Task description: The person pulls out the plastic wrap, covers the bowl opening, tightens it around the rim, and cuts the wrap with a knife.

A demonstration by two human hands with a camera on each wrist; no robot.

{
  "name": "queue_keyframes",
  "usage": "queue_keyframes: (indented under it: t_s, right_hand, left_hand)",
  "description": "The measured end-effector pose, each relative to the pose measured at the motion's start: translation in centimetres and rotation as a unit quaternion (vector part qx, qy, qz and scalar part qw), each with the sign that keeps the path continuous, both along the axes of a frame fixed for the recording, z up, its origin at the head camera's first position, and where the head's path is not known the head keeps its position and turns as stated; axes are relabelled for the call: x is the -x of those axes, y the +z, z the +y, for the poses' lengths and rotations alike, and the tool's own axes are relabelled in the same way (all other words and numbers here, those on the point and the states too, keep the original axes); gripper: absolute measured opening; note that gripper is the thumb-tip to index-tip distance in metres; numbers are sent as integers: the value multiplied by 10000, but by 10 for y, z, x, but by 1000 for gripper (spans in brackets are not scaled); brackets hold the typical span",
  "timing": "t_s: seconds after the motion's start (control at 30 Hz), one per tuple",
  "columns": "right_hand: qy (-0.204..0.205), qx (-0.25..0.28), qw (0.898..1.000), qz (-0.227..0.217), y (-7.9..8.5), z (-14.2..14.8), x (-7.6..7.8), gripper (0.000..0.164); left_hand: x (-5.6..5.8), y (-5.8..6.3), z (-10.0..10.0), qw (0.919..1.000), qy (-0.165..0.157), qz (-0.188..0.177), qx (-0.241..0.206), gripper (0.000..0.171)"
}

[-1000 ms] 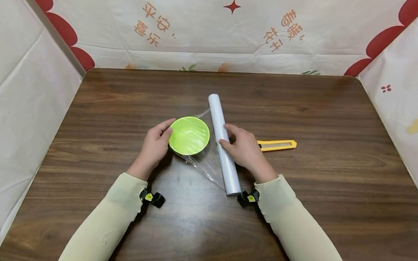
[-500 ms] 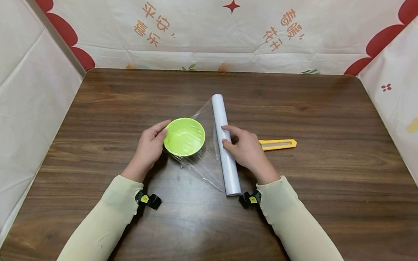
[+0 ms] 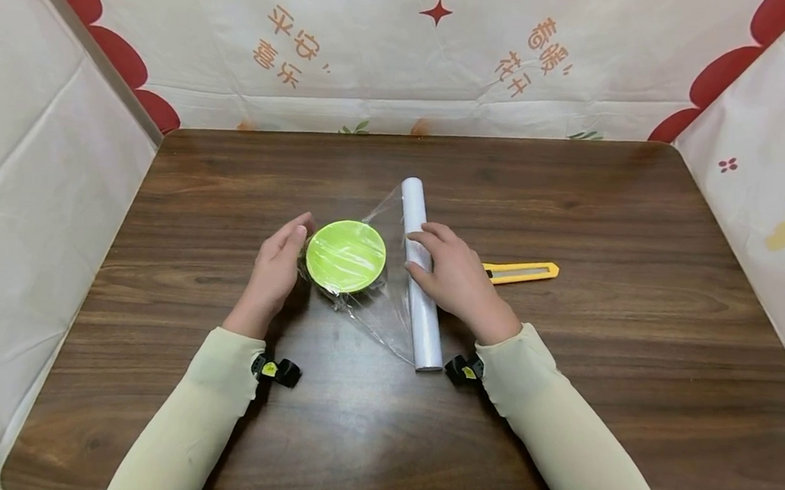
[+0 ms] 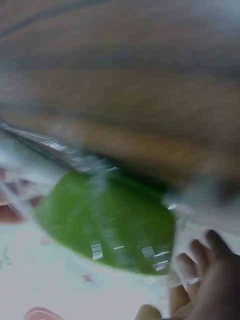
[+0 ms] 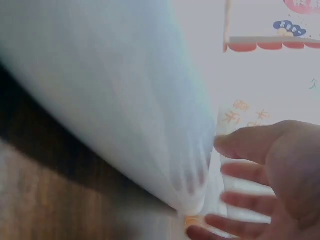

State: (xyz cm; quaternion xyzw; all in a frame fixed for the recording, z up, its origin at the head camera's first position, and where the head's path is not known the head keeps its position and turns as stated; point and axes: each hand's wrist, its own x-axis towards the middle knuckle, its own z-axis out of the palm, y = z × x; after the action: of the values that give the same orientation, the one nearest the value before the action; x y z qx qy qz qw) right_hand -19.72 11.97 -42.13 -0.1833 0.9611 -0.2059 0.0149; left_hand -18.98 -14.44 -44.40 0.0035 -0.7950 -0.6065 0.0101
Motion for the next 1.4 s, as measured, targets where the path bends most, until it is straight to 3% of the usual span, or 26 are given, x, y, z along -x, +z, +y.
queue_keyframes:
  t_s: [0.17, 0.33, 0.53, 0.8, 1.1, 1.4]
  right_hand:
    - [438, -283, 9986, -108, -3, -1, 0, 47]
    - [440, -310, 9986, 6, -6, -1, -1, 50]
    - [205, -76, 9998, -33, -6, 3, -1, 57]
    - [190, 164, 9997, -56, -8, 5, -3, 46]
    - [269, 52, 9995, 151, -7, 5, -4, 38]
    - [-107, 211, 9997, 107, -6, 6, -6, 41]
  left_hand:
    - [6, 0, 17, 9950, -34, 146, 992, 43]
    - [10, -11, 20, 9984, 132, -223, 503, 35]
    - [11, -13, 18, 9984, 325, -439, -124, 31]
    - [12, -16, 10, 9977, 322, -491, -345, 32]
    - [11, -16, 5, 9978, 370, -447, -333, 32]
    - [12, -16, -6, 9969, 475, -493, -398, 32]
